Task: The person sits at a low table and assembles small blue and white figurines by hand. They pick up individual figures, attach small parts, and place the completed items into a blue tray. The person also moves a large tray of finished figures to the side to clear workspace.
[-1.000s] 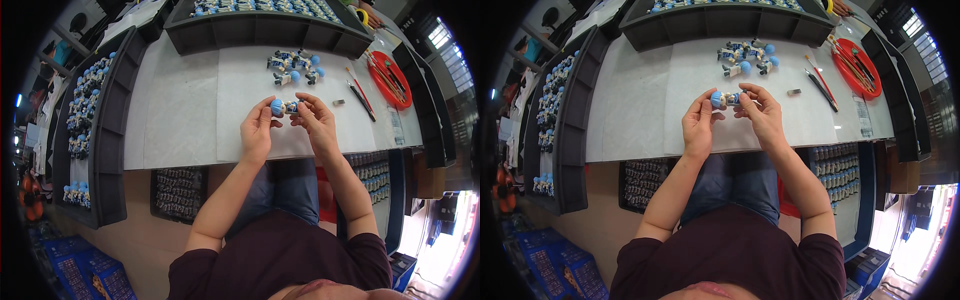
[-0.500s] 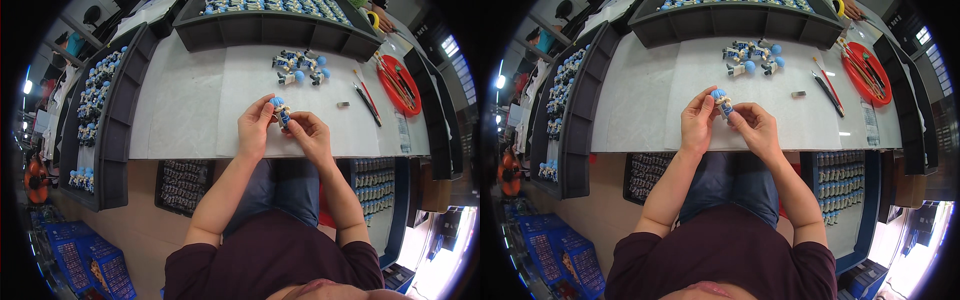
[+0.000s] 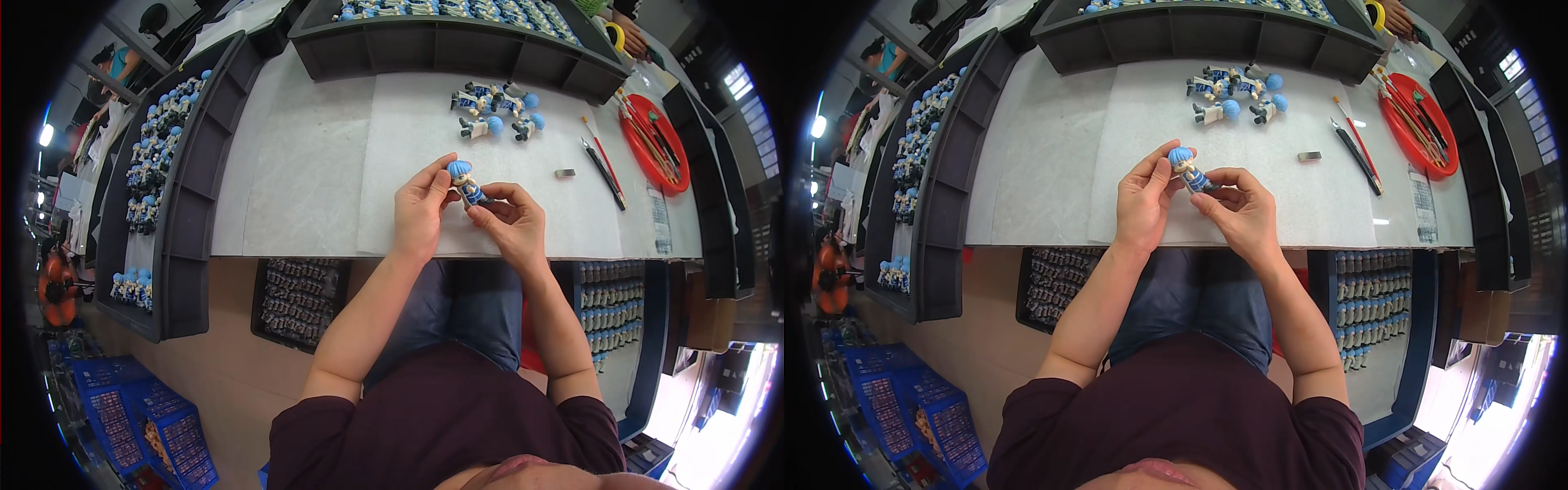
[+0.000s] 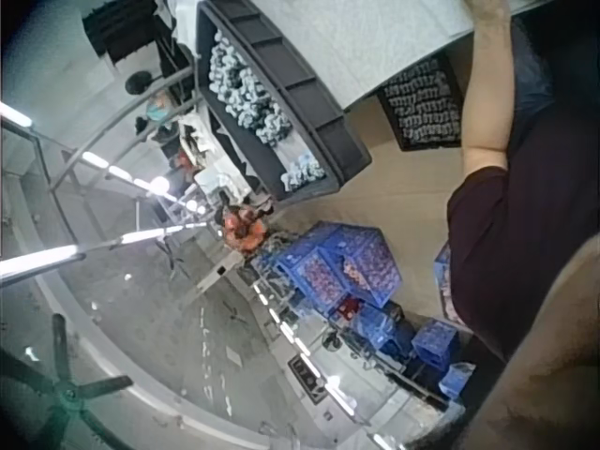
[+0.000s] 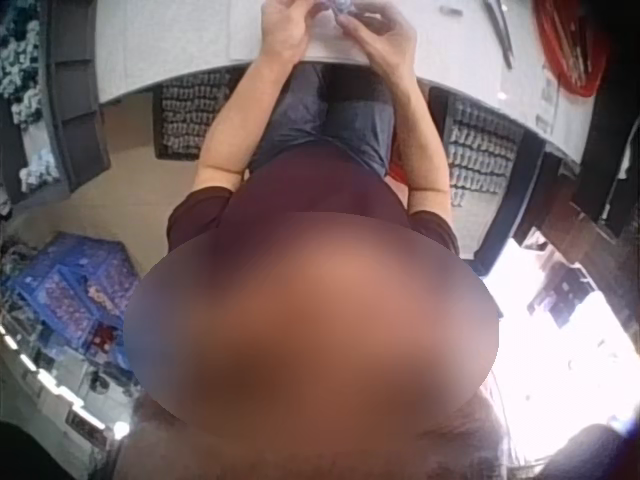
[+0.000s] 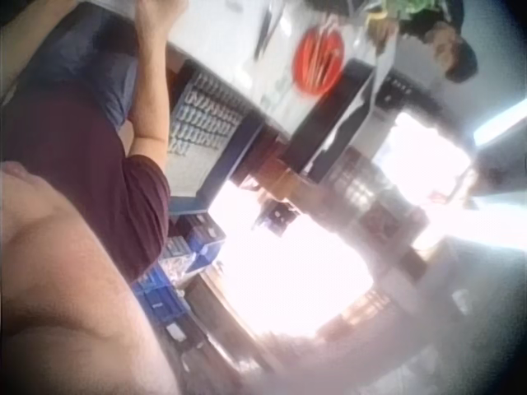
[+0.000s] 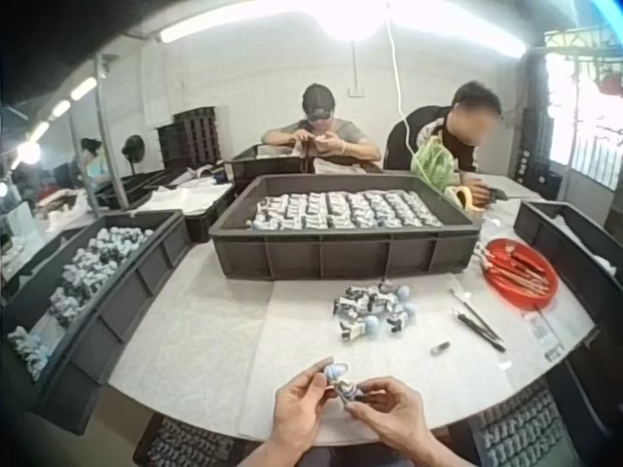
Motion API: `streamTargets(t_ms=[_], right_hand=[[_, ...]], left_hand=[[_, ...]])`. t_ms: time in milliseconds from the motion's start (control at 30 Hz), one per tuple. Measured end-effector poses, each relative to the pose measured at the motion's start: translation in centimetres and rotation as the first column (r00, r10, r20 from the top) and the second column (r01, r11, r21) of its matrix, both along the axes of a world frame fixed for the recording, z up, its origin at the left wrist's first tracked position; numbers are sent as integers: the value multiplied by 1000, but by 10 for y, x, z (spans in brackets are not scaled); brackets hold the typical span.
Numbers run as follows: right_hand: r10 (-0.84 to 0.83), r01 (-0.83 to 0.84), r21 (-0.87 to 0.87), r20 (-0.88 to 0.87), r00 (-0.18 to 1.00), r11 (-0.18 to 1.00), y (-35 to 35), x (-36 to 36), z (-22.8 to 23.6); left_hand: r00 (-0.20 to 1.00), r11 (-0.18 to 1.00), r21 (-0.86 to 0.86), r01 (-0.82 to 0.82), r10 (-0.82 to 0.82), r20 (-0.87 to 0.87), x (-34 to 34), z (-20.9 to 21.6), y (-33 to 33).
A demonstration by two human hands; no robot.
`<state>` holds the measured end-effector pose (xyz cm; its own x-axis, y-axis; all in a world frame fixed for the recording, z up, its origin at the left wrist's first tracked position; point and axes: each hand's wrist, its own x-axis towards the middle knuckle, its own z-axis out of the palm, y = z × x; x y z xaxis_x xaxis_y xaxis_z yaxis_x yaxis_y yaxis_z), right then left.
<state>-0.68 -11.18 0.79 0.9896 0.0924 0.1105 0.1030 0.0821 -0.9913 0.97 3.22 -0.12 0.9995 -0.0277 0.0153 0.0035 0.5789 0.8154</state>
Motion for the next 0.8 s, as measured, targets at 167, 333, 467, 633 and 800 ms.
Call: streamTargets(t_ms=[167, 333, 467, 633, 800], right_hand=[[-7, 6, 8, 12, 1000, 1000, 1, 0, 0], [-38, 38, 19, 41, 998, 999, 0, 0, -4], [-83, 90, -26, 199, 977, 996, 1, 1, -12], [-61, 56, 63, 74, 995, 996, 0, 2, -1], [-43, 41, 131, 13, 999, 991, -2, 2, -3]], left_hand=[[1000, 1000, 0, 8, -8, 1, 1, -1, 0], [1000, 999, 51, 11, -10, -10, 0, 2, -1], [1000, 978, 206, -12, 12, 4, -2, 4, -3], [998, 993, 108, -41, 34, 59, 0, -4, 0], [995, 996, 82, -30, 22, 100, -1, 0, -2]])
